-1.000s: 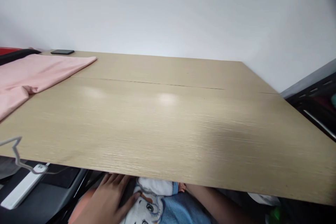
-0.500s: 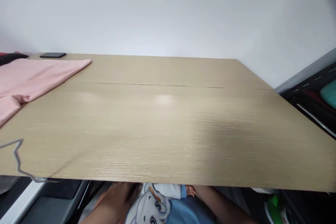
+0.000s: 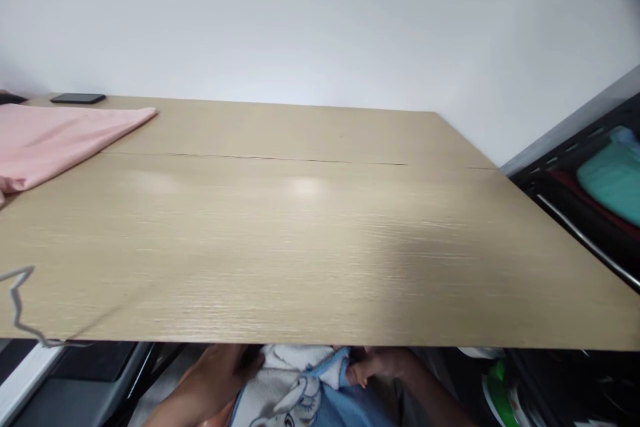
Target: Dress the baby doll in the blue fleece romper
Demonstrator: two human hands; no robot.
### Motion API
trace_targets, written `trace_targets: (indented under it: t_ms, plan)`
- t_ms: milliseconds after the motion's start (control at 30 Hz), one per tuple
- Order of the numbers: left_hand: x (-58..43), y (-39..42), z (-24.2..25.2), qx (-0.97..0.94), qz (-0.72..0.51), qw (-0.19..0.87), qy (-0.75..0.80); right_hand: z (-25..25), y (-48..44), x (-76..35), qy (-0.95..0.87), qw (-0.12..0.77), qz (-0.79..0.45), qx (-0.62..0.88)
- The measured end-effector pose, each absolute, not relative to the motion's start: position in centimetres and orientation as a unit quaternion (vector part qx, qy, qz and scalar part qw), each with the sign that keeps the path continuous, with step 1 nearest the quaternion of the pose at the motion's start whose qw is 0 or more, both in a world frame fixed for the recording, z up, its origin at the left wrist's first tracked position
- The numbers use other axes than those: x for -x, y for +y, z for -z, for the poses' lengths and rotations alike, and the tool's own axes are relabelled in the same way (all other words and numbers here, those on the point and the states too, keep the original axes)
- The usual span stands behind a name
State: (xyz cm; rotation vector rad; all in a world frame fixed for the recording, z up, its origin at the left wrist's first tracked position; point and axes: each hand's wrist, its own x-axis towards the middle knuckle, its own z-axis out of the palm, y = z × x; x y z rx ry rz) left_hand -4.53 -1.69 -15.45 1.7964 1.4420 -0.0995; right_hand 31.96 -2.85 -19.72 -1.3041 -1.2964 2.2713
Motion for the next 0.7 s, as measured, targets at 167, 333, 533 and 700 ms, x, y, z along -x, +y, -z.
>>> trace_targets:
  t_ms: [167,333,533,700]
  plan:
    - [4.4,-1.9,15.3,-0.724,0.053,0.394,0.565,21.3,-3.0,-31.0,-0.439,0.161,-0.757,0.456]
    - [5.0,-1.8,15.7,-0.712,0.045,0.388,0.583,22.3,-2.5,-31.6,-0.462,0.149,-0.768,0.419]
    - [6.0,-2.0,16.1,-0.712,0.038,0.379,0.59,22.9,-3.9,-31.0,-0.497,0.232,-0.686,0.479]
    - [6.2,-2.3,15.8,-0.708,0.036,0.369,0.601,22.0,-6.5,-31.7,-0.548,0.319,-0.583,0.508]
